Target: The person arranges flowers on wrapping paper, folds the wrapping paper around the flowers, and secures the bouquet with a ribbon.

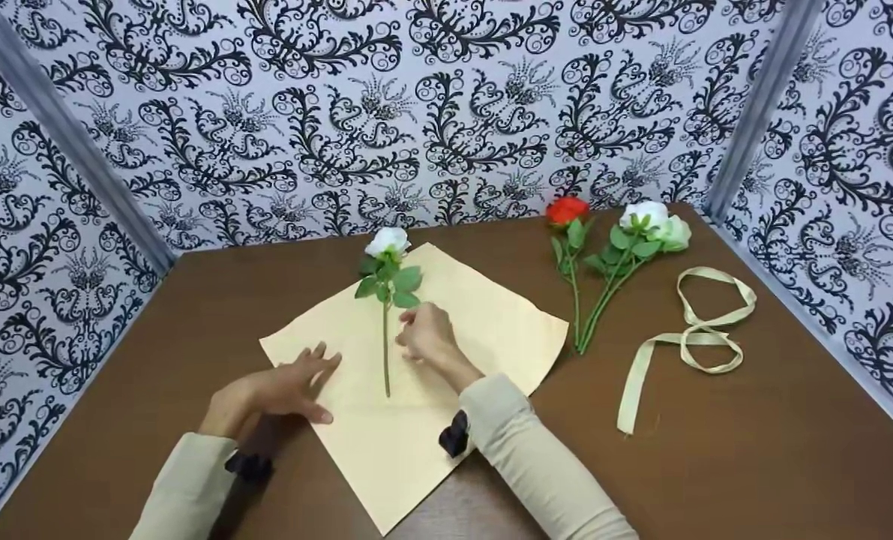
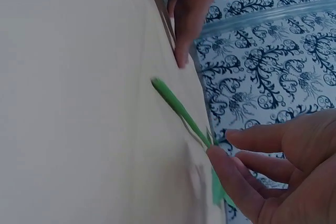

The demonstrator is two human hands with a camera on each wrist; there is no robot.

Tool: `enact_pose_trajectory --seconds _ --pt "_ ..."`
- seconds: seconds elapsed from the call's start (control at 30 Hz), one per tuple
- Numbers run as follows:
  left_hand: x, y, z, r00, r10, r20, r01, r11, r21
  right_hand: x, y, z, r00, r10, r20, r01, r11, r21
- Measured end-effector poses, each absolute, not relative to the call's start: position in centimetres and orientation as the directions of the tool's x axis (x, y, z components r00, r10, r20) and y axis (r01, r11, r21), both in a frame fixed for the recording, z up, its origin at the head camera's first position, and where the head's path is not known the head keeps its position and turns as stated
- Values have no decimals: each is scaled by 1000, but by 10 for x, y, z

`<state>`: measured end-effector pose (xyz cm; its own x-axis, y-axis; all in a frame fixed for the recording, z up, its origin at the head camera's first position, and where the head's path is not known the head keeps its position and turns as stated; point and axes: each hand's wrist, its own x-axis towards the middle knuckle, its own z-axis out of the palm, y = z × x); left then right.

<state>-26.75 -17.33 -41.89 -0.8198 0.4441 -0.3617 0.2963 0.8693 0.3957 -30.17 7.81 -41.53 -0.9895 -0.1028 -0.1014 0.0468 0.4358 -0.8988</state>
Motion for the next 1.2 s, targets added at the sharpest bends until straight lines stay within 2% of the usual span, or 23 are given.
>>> enact_pose_trajectory --seconds 0.33,0.47,0.73,1.2 --pt "-266 -174 -420 -821 435 -368 264 863 431 -316 127 -404 -999 -36 17 -33 509 -860" --pt "-267 -175 -421 -820 438 -368 267 862 431 -319 147 -401 -999 2 45 -37 528 -848" --pt "-266 -176 -420 -817 450 -361 278 856 436 -323 190 -394 -992 79 100 -24 656 -754" --pt "-265 -175 -419 -817 447 -364 280 860 427 -321 257 -392 -989 142 47 68 703 -708"
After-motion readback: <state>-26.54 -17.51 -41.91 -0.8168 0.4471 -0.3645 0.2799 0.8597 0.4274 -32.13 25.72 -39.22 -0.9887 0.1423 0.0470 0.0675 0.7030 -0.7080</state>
